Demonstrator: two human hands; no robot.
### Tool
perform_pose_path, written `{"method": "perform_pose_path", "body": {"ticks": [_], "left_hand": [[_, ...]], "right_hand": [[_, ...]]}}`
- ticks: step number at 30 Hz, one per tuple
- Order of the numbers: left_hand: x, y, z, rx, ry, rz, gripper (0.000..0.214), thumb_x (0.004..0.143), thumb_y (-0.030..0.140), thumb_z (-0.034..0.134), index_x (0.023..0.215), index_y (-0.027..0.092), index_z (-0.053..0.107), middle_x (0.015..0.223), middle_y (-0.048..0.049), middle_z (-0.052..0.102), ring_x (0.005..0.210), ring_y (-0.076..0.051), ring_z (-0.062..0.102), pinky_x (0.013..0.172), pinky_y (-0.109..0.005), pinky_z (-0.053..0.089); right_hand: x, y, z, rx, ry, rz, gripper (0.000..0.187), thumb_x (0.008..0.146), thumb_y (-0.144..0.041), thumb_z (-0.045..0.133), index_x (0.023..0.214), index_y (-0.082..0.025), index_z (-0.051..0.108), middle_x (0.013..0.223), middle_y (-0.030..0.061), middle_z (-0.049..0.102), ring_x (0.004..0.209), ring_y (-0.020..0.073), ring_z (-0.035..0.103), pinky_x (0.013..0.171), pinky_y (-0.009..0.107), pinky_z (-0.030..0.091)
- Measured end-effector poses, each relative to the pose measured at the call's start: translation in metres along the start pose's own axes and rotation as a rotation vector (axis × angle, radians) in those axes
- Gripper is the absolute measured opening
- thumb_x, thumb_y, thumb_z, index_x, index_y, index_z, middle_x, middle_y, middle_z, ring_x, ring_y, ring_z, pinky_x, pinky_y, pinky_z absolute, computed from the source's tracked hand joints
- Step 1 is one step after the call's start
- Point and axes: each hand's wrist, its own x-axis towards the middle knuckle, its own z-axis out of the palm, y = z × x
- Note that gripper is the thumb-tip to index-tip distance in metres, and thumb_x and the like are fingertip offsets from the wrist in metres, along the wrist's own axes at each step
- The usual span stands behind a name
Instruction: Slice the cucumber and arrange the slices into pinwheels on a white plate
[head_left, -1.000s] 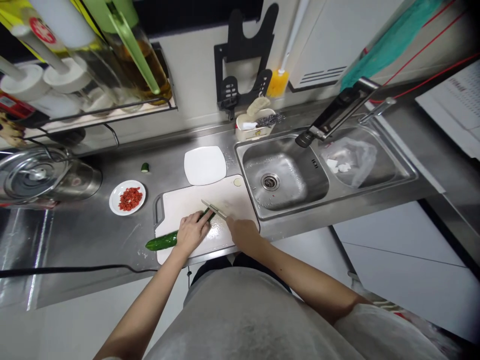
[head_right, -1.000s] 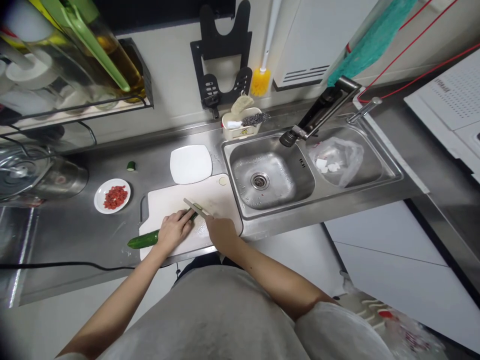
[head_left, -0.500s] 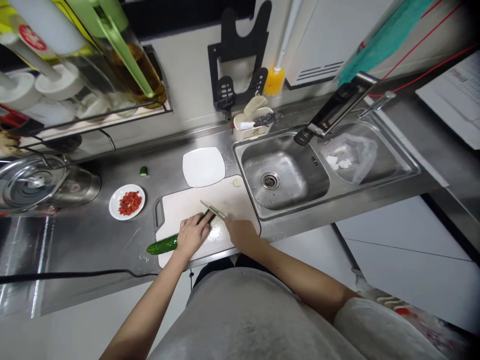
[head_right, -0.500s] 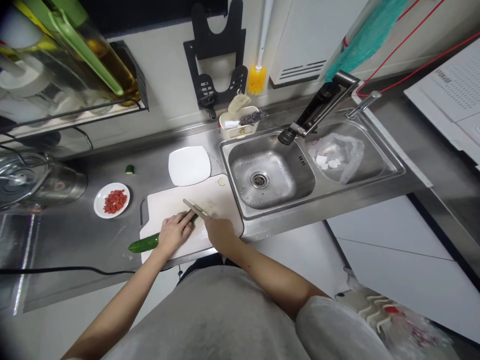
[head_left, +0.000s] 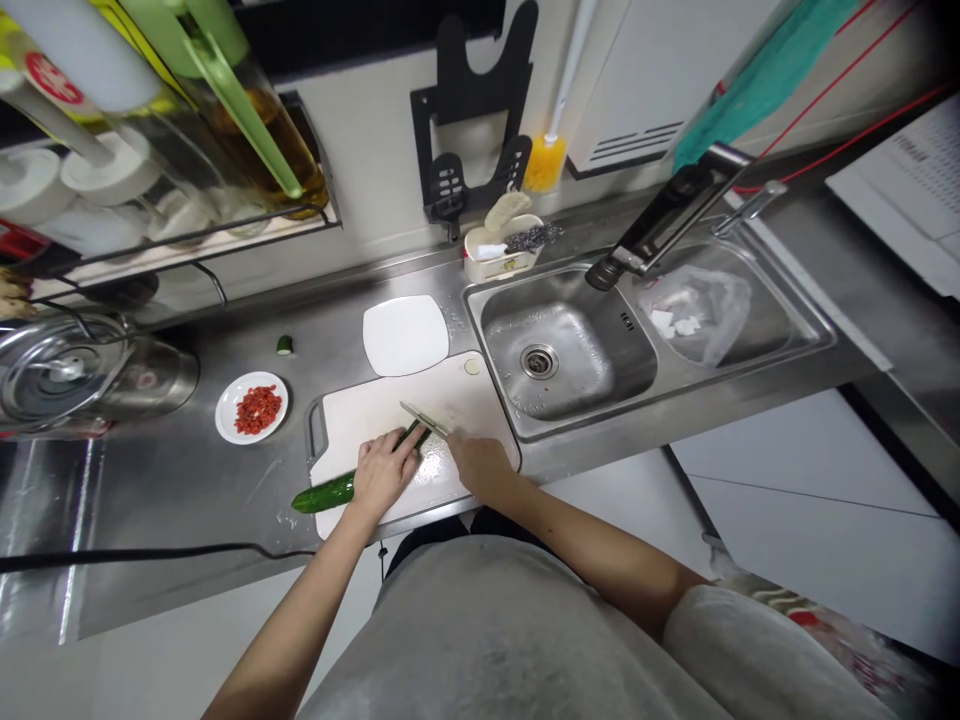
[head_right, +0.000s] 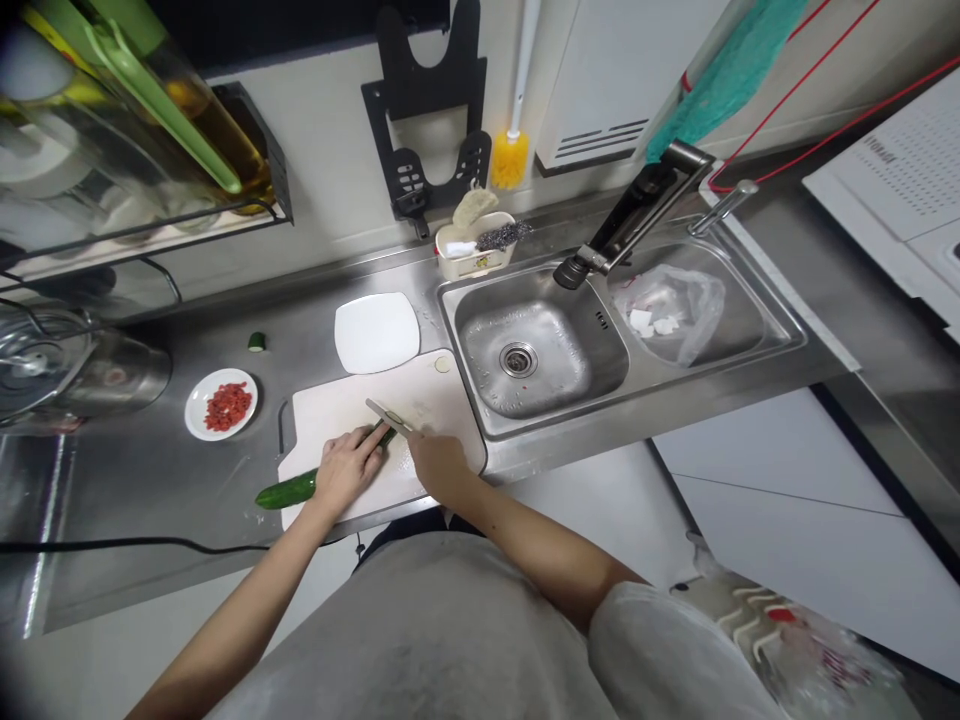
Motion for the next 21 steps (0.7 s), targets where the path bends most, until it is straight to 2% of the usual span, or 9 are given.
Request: {"method": "perform_pose_path", "body": {"ticks": [5, 12, 21], "left_hand": [[0.0, 0.0, -0.001, 0.013, -0.011, -0.005, 0.045, 0.092, 0.035, 0.042, 0.137, 0.037, 0.047, 0.123, -0.0058, 0.059, 0.103, -0.022, 0.055, 0.086, -0.038, 0.038], [0.001, 0.0, -0.001, 0.024, -0.005, 0.007, 0.044, 0.093, 0.035, 0.04, 0.137, 0.037, 0.046, 0.122, -0.005, 0.059, 0.102, -0.022, 0.055, 0.084, -0.038, 0.037], [0.0, 0.001, -0.001, 0.024, -0.008, 0.001, 0.046, 0.093, 0.035, 0.04, 0.139, 0.037, 0.044, 0.123, -0.0049, 0.059, 0.103, -0.022, 0.054, 0.085, -0.038, 0.036]], "right_hand": [[0.0, -0.001, -0.002, -0.027, 0.0, -0.019, 0.036, 0.091, -0.008, 0.033, 0.125, -0.004, 0.047, 0.089, 0.0204, 0.069, 0.088, 0.0247, 0.069, 0.071, 0.03, 0.048], [0.002, -0.004, 0.002, -0.035, 0.005, 0.006, 0.026, 0.093, -0.009, 0.033, 0.113, -0.009, 0.05, 0.083, 0.0155, 0.069, 0.085, 0.0226, 0.069, 0.07, 0.029, 0.047], [0.011, 0.002, 0.006, 0.001, 0.012, -0.02, 0.028, 0.092, -0.008, 0.03, 0.112, -0.009, 0.051, 0.085, 0.0147, 0.068, 0.085, 0.0227, 0.068, 0.069, 0.029, 0.047]]}}
